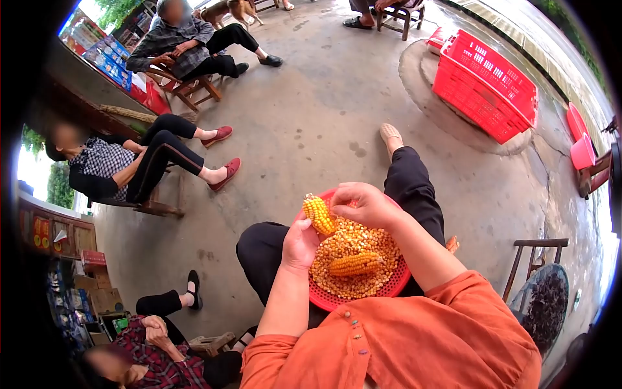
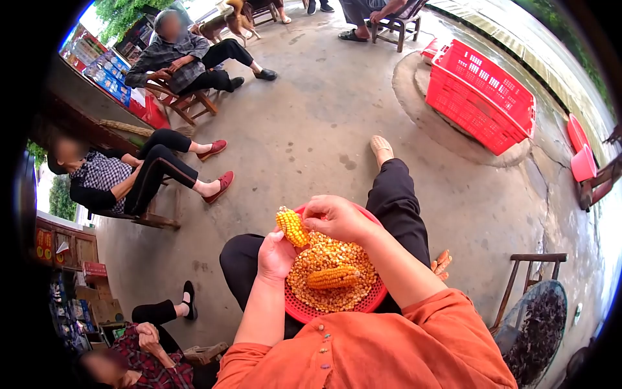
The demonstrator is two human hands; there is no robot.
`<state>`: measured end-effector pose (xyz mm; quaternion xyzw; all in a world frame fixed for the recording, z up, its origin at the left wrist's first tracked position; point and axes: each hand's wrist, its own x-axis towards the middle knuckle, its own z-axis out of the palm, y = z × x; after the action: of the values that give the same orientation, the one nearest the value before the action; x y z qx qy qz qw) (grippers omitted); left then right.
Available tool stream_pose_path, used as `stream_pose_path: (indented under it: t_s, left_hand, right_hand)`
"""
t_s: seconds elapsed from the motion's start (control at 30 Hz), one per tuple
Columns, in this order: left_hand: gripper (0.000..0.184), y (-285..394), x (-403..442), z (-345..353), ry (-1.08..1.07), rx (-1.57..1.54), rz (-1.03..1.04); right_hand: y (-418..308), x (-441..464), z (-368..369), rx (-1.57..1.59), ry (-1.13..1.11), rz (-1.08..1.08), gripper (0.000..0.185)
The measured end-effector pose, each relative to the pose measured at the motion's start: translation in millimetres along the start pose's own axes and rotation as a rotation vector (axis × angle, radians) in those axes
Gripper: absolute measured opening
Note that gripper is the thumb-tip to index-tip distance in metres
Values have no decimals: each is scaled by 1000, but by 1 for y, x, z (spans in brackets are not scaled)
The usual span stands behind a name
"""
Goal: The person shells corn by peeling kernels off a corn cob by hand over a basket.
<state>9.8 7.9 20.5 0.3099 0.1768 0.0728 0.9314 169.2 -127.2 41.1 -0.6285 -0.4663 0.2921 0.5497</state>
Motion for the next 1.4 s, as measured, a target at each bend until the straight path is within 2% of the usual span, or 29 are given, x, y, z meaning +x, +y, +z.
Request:
stream_pose_path:
  t_s: [0.07,0.2,0.27,0.3,0.33,0.37,0.47,0.53,0.67,0.8,1.1,1.27,1.4]
  left_hand:
    - [63,-1,0,0,5,-21,2]
    - [55,-5,1,-14,50,-3,13]
    - [50,-6,1,-12,105,14,33]
    - [50,-6,1,-13,104,14,34]
    - [50,-5,1,-15,97,19,21]
    - [50,-5,2,-17,90,26,7]
    - [50,-6,2,-21,82,16,-2]
    - [51,-7,2,-21,92,2,7]
    - [55,-6,4,-9,27,-27,14]
    - [58,-6,4,-14,-33,2,-4]
    - [58,-9,0,-12,66,214,57]
    - [56,-13,2,-18,6,184,36]
    - [54,-9,2,-12,40,108,43]
  right_hand:
    - [1,-1,-3,51,0,-8,9]
    - [19,0,-14,316,-3,110,7]
    - [24,8,-20,377,174,229,11]
    - [29,15,-24,45,317,191,16]
    - [33,18,-27,43,318,189,16]
    - [36,21,-29,-456,507,42,17]
    - [47,22,-29,-731,641,-110,18]
    - [34,16,-24,-453,403,-117,13]
    - [6,10,6,10,187,38,14]
    - [15,10,24,-82,214,-9,20]
    - [17,1,31,40,276,186,15]
    - [15,-2,34,-188,318,31,10]
    - [14,2,31,-191,363,17,9]
